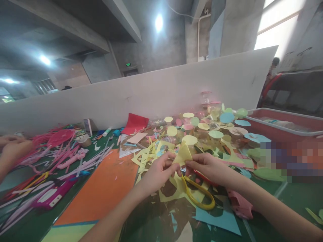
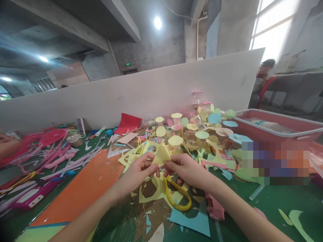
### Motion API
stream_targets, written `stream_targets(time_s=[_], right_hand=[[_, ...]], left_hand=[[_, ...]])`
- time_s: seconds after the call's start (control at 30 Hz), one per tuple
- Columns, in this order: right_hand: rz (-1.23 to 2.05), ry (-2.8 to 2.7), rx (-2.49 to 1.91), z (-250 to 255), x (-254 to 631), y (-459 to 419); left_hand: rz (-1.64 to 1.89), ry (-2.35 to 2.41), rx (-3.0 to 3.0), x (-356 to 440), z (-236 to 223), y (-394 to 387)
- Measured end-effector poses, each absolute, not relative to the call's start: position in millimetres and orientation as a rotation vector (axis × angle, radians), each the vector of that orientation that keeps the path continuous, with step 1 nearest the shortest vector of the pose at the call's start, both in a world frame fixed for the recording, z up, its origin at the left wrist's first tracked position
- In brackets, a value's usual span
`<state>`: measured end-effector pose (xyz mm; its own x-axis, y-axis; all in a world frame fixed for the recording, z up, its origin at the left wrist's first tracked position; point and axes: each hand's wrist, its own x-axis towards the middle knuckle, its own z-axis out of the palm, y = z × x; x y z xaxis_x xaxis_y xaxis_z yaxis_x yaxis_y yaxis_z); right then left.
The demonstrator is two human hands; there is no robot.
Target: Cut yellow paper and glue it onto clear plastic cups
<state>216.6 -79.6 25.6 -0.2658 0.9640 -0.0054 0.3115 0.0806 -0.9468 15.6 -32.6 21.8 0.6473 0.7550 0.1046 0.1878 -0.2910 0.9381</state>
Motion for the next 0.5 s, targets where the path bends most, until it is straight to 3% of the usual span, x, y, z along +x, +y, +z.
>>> stream_targets(time_s=[0.5], right_hand=[[1.172,-1.673,-1.308,24.8,215.2,-81.8]], left_hand=[[0.649,0.773,1.832,13.4,19.2,-30.9]])
